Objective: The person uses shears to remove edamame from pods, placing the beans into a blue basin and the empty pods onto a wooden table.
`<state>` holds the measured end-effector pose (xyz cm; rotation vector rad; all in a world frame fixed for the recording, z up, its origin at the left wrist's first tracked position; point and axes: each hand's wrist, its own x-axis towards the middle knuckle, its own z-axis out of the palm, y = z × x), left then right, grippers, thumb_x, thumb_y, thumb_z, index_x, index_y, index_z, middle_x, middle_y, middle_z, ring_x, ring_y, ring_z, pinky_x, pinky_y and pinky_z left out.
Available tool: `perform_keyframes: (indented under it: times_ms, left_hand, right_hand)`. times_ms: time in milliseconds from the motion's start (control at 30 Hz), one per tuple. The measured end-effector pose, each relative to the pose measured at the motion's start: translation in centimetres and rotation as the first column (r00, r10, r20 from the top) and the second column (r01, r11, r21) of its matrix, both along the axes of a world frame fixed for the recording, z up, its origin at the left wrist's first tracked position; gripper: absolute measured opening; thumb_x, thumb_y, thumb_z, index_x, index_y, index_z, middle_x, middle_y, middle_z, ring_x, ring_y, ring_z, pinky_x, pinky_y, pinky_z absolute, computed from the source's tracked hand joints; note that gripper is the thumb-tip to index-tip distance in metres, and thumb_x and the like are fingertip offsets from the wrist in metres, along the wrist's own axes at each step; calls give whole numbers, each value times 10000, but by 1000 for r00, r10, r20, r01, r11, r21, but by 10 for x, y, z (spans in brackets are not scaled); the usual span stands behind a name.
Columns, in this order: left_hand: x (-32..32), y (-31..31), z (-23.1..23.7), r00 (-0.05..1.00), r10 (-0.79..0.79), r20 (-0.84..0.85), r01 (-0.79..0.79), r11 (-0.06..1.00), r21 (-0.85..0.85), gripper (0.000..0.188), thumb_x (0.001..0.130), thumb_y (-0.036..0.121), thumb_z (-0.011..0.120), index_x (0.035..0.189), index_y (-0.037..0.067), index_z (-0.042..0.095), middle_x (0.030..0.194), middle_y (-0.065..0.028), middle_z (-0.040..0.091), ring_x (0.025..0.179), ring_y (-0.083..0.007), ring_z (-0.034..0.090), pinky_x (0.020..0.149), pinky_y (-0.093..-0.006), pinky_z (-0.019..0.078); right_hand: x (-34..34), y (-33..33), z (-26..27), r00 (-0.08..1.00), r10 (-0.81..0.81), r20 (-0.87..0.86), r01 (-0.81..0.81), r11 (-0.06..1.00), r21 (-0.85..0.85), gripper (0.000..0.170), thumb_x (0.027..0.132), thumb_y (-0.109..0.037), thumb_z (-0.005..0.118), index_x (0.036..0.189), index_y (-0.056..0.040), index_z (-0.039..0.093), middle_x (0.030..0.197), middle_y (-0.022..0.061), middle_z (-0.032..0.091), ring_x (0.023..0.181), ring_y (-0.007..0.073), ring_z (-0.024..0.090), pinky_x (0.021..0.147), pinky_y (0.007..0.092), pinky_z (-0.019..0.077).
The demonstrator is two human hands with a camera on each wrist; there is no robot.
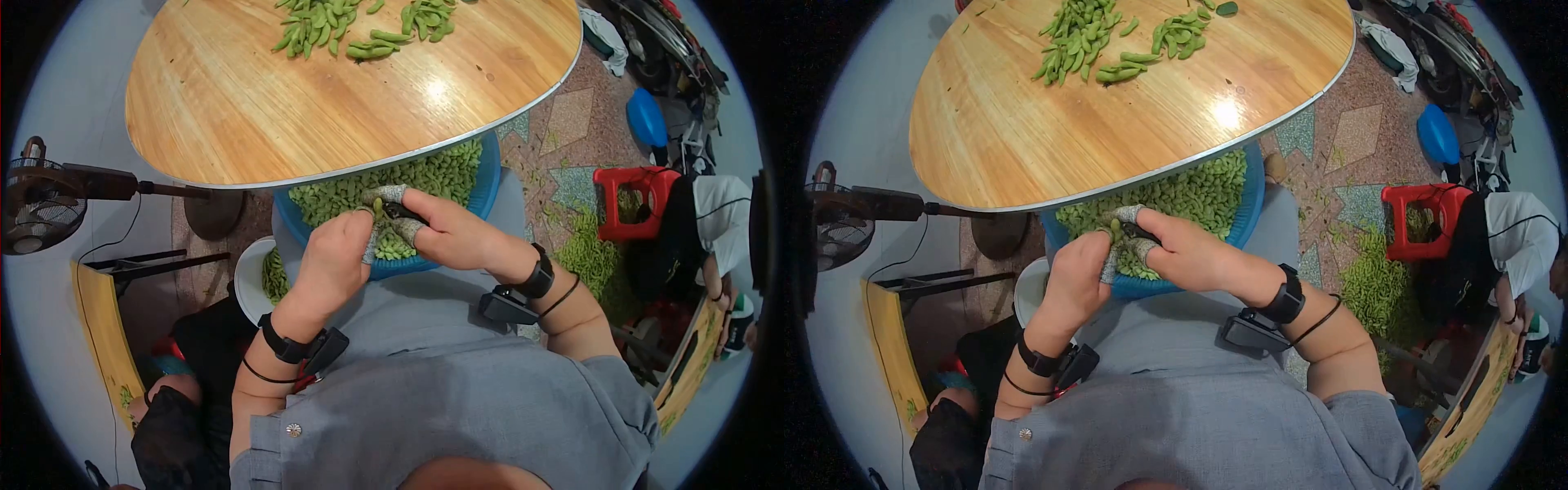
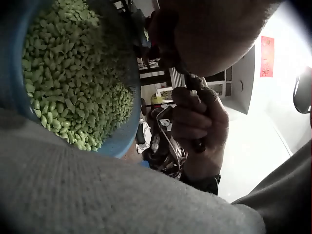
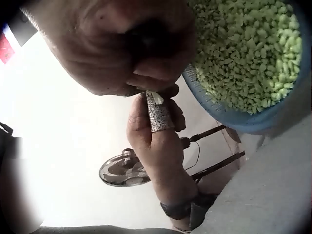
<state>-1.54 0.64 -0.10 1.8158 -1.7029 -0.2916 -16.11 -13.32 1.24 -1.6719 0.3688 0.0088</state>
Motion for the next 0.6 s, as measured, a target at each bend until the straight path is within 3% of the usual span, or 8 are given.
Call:
perform_keyframes:
  times_ms: [67,167,233,367,433,467,533,600]
  left_hand:
    - [6,3,2,1000,-8,24,8,999,-37,88,813,32,550,895,9,527,738,-146,579,647,-337,558,580,-376,450]
    - [14,8,9,636,92,-766,159,956,246,107,872,71,543,955,5,545,682,-64,576,559,-188,534,516,-312,416]
    - [14,9,-1,-281,145,-949,316,948,51,125,918,123,533,961,15,580,664,2,559,549,-84,502,508,-250,403]
    - [13,2,-7,-322,173,-931,322,945,64,129,913,133,556,947,12,588,670,2,566,528,-93,498,507,-254,407]
    - [12,-2,-8,491,233,-840,100,942,320,142,895,138,588,951,6,583,683,-10,593,547,-132,539,517,-280,429]
    - [12,-3,-8,491,235,-839,102,941,323,142,895,138,588,951,6,583,683,-10,593,547,-132,539,517,-280,429]
    - [13,-2,-6,999,5,-46,-5,1000,-3,173,876,139,614,995,22,571,747,-41,637,606,-204,590,545,-333,462]
    - [13,0,-3,979,-19,203,1,996,88,137,868,155,623,981,85,590,876,-48,659,751,-232,634,629,-351,498]
  right_hand:
    - [-3,-1,0,997,2,-75,25,932,363,427,859,-51,391,1282,-83,445,785,15,500,623,96,464,551,240,397]
    - [-9,-1,8,992,32,-122,81,587,806,404,892,-64,365,1284,-125,441,711,-11,429,503,34,328,437,187,272]
    - [-12,0,8,994,26,-103,83,409,909,398,904,-67,350,1285,-142,438,684,-26,393,473,7,253,407,164,200]
    - [-13,-5,4,993,-5,-119,112,374,920,414,899,-56,336,1294,-143,427,696,-25,395,475,13,264,402,161,202]
    - [-13,-4,-2,987,-49,-150,156,419,894,408,903,-64,339,1296,-147,411,716,-28,399,492,18,281,412,170,225]
    - [-12,-1,-2,987,-51,-150,158,415,896,408,903,-64,339,1296,-147,411,716,-28,399,492,18,281,412,170,225]
    - [-6,5,1,974,-58,-217,214,534,818,394,905,-77,354,1290,-139,405,730,-28,402,507,23,295,422,179,246]
    - [-2,11,5,960,-113,-256,272,590,760,396,900,-78,357,1290,-132,401,734,-17,405,517,38,311,425,189,266]
